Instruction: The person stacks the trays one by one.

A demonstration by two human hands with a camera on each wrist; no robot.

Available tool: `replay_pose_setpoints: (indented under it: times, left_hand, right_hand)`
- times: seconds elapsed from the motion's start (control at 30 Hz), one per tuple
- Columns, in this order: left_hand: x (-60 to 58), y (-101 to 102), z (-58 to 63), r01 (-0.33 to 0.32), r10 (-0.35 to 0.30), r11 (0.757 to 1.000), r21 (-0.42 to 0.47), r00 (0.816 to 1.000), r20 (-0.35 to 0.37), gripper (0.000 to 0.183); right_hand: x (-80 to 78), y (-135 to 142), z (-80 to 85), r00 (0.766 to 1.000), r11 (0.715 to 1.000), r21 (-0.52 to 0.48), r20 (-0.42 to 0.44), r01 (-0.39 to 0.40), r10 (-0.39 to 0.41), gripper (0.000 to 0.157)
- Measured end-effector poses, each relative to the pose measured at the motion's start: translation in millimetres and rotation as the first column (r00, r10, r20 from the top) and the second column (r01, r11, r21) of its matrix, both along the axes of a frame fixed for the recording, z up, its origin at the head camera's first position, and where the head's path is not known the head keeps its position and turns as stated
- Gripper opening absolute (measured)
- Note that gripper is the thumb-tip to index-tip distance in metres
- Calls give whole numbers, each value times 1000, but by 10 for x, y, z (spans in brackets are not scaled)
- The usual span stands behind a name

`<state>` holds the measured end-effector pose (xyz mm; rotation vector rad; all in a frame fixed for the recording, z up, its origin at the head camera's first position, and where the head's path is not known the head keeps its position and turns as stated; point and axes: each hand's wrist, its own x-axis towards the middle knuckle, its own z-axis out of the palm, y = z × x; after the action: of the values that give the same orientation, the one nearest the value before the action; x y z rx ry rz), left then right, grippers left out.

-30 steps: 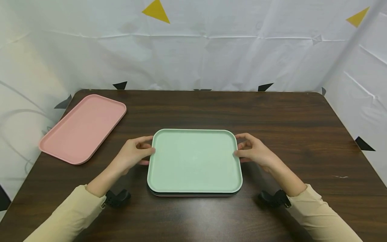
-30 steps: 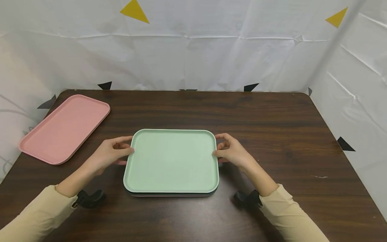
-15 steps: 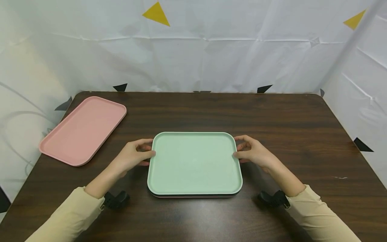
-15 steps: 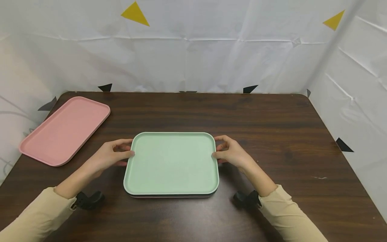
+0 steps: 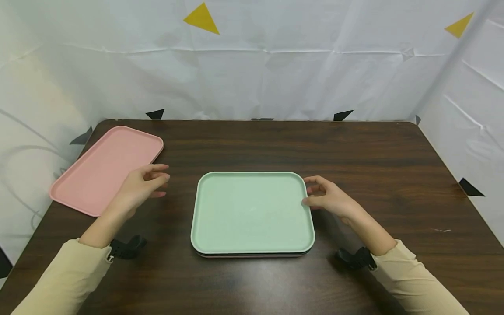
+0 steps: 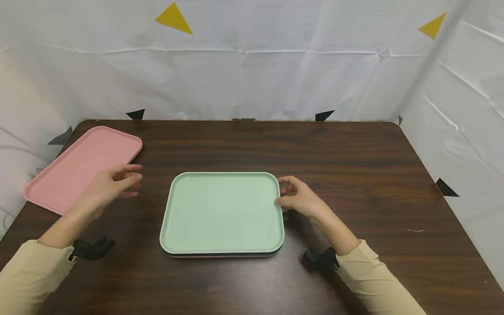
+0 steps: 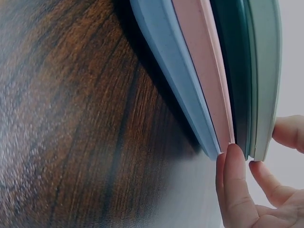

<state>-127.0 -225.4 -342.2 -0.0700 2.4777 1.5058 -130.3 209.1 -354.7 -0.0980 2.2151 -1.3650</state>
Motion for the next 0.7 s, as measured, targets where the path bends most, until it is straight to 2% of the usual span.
replay_pose_setpoints:
  times: [0.2, 0.37, 0.43, 0.5, 0.57, 0.63, 0.7]
  left_hand:
    - [-56, -483, -63, -130, 128, 991, -24, 988, -81, 56]
    - [-49, -847, -124, -234, 231, 972, -34, 969, -85, 57]
    - [-39, -977, -148, -276, 276, 961, 6, 959, -68, 51]
    - [-21, -1100, -164, -324, 328, 942, 86, 944, -45, 34]
    - [0, -1205, -178, -372, 382, 906, 199, 924, -13, 19]
    - [25, -1288, -186, -412, 428, 864, 290, 904, 10, 18]
    - [48, -1344, -189, -442, 462, 831, 339, 887, 24, 24]
  right_hand:
    - [-3, -5, -5, 1000, 1000, -8, 10, 0, 0, 66]
    - [-2, -6, -6, 1000, 1000, -5, 6, 1, -1, 66]
    - [-2, -6, -7, 1000, 1000, -6, 2, 0, 0, 66]
    - [-2, -6, -6, 1000, 1000, -6, 1, -1, 1, 66]
    - [-2, -5, -2, 1000, 1000, -6, 5, -2, 2, 66]
    - [-4, -4, 0, 1000, 1000, -6, 7, -2, 2, 66]
    - [-5, -3, 2, 1000, 1000, -5, 11, -2, 2, 66]
